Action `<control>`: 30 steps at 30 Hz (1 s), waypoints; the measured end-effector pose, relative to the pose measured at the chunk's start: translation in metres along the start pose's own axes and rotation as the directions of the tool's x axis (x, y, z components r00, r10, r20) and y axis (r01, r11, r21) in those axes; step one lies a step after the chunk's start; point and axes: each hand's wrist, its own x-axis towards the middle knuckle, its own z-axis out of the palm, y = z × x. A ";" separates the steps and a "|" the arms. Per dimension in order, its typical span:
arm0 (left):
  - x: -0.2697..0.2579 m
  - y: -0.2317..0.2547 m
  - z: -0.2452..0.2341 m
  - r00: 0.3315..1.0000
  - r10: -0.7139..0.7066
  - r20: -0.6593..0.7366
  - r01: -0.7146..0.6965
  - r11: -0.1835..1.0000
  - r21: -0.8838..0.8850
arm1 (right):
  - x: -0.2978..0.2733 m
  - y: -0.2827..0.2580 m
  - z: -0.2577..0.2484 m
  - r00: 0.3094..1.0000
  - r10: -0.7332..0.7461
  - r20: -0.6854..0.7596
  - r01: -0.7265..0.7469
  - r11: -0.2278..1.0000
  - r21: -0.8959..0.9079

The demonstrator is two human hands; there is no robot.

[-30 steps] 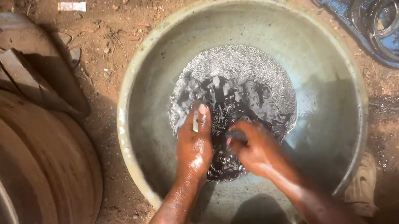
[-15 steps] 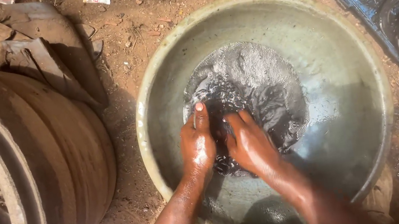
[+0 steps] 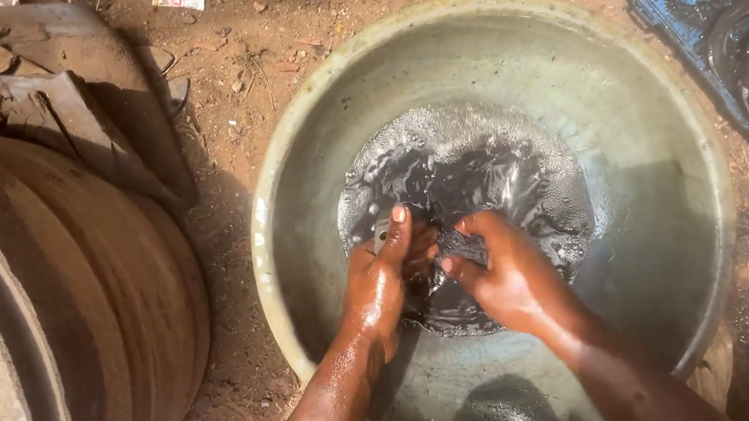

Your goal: Cleaning a large tapered roller bearing and other engine components with solvent.

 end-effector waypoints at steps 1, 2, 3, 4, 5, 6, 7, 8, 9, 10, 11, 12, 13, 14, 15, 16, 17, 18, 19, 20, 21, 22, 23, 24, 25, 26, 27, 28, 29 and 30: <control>-0.002 -0.002 0.001 1.000 -0.003 -0.001 0.003 1.000 0.030 | -0.004 -0.015 -0.001 0.999 -0.023 -0.024 0.027 0.981 0.190; -0.004 -0.004 0.002 1.000 -0.006 -0.001 0.006 0.998 0.059 | -0.008 -0.030 -0.002 0.998 -0.039 -0.053 0.056 0.927 0.372; -0.002 -0.005 0.002 1.000 -0.004 0.000 0.004 0.998 0.061 | -0.006 -0.030 0.000 0.998 -0.038 -0.055 0.056 0.926 0.372; -0.001 -0.005 0.003 1.000 -0.009 -0.020 0.012 0.992 0.122 | -0.005 -0.031 0.001 0.997 -0.047 -0.063 0.067 0.933 0.353; 0.000 -0.005 0.003 0.999 -0.012 -0.041 0.020 0.983 0.184 | -0.003 -0.031 0.003 0.996 -0.057 -0.071 0.078 0.940 0.333; 0.000 0.000 0.004 0.999 -0.010 -0.039 0.017 0.982 0.186 | 0.002 -0.021 0.003 0.996 -0.057 -0.075 0.079 0.940 0.333; 0.000 0.004 0.004 0.999 -0.037 -0.039 0.043 0.984 0.175 | 0.008 -0.011 0.005 0.997 -0.028 -0.069 0.042 0.978 0.206; 0.001 0.008 0.003 0.997 -0.064 -0.039 0.069 0.984 0.164 | 0.014 -0.002 0.008 0.998 0.002 -0.068 0.003 0.997 0.076; -0.001 0.003 0.001 0.996 -0.070 -0.048 0.077 0.984 0.161 | 0.015 0.000 0.006 0.998 0.001 -0.057 0.003 0.997 0.079; -0.002 -0.001 -0.001 0.996 -0.080 -0.031 0.083 0.990 0.110 | 0.016 0.002 0.004 0.997 0.001 -0.078 -0.004 0.999 -0.039; 0.000 -0.002 0.000 0.997 -0.081 -0.005 0.081 0.995 0.062 | 0.020 0.005 -0.001 0.994 -0.005 -0.111 -0.014 0.987 -0.162; 0.000 -0.005 0.001 0.997 -0.080 -0.003 0.080 0.995 0.062 | 0.021 0.010 -0.002 0.994 -0.005 -0.113 -0.014 0.987 -0.163; 0.001 -0.009 0.003 0.999 -0.046 0.001 0.046 0.998 0.052 | 0.021 0.017 -0.004 0.998 0.014 -0.066 -0.023 0.989 -0.145; 0.003 -0.013 0.006 1.000 -0.013 0.004 0.013 0.999 0.041 | 0.021 0.024 -0.006 0.999 0.032 -0.019 -0.034 0.991 -0.128; 0.004 -0.014 0.008 1.000 -0.015 0.005 0.015 0.999 0.040 | 0.020 0.018 -0.011 0.999 0.033 -0.018 -0.035 0.991 -0.129; 0.006 -0.016 0.009 1.000 0.004 -0.026 -0.002 0.997 0.077 | 0.020 0.013 -0.015 0.999 0.025 0.041 -0.025 1.000 0.016; 0.005 -0.019 0.008 0.998 0.020 -0.064 -0.013 0.993 0.115 | 0.018 0.005 -0.016 0.994 0.006 0.105 -0.024 0.986 0.166; 0.005 -0.021 0.007 0.997 0.014 -0.071 -0.006 0.994 0.113 | 0.015 -0.006 -0.015 0.993 0.007 0.114 -0.026 0.985 0.168; 0.007 -0.020 0.006 0.995 0.028 -0.098 -0.012 0.987 0.161 | 0.014 -0.018 -0.016 0.995 -0.056 0.082 0.033 0.966 0.258; 0.008 -0.020 0.006 0.991 0.043 -0.125 -0.016 0.978 0.209 | 0.013 -0.029 -0.017 0.992 -0.114 0.044 0.093 0.934 0.344; 0.008 -0.021 0.005 0.992 0.041 -0.120 -0.015 0.977 0.211 | 0.015 -0.021 -0.011 0.993 -0.110 0.041 0.089 0.935 0.342; 0.009 -0.021 0.004 0.992 0.004 -0.123 0.023 0.977 0.214 | 0.018 -0.013 -0.006 0.991 -0.129 0.032 0.115 0.953 0.282; 0.011 -0.021 0.002 0.991 -0.030 -0.128 0.057 0.975 0.217 | 0.022 -0.006 0.000 0.988 -0.153 0.024 0.144 0.965 0.221; 0.012 -0.018 0.004 0.992 -0.028 -0.126 0.055 0.974 0.218 | 0.027 0.008 -0.003 0.988 -0.152 0.021 0.144 0.965 0.220; 0.012 -0.016 0.003 0.995 -0.036 -0.091 0.052 0.982 0.181 | 0.029 0.022 -0.003 0.986 -0.168 0.009 0.165 0.979 0.121; 0.013 -0.016 0.002 0.998 -0.042 -0.056 0.050 0.988 0.144 | 0.032 0.036 -0.002 0.983 -0.185 0.000 0.185 0.982 0.021; 0.009 -0.016 0.000 0.996 -0.060 -0.064 0.069 0.987 0.144 | 0.029 0.033 -0.005 0.984 -0.175 0.016 0.175 0.984 0.028; 0.006 -0.016 -0.002 0.998 -0.017 -0.060 0.024 0.992 0.126 | 0.025 0.031 -0.008 0.980 -0.195 -0.021 0.195 0.980 -0.038; 0.005 -0.014 0.000 0.999 0.032 -0.044 -0.027 0.993 0.111 | 0.024 0.031 -0.015 0.974 -0.216 -0.066 0.208 0.972 -0.112; 0.005 -0.022 0.000 0.999 0.018 -0.039 -0.014 0.994 0.113 | 0.019 0.029 -0.012 0.977 -0.203 -0.062 0.195 0.974 -0.112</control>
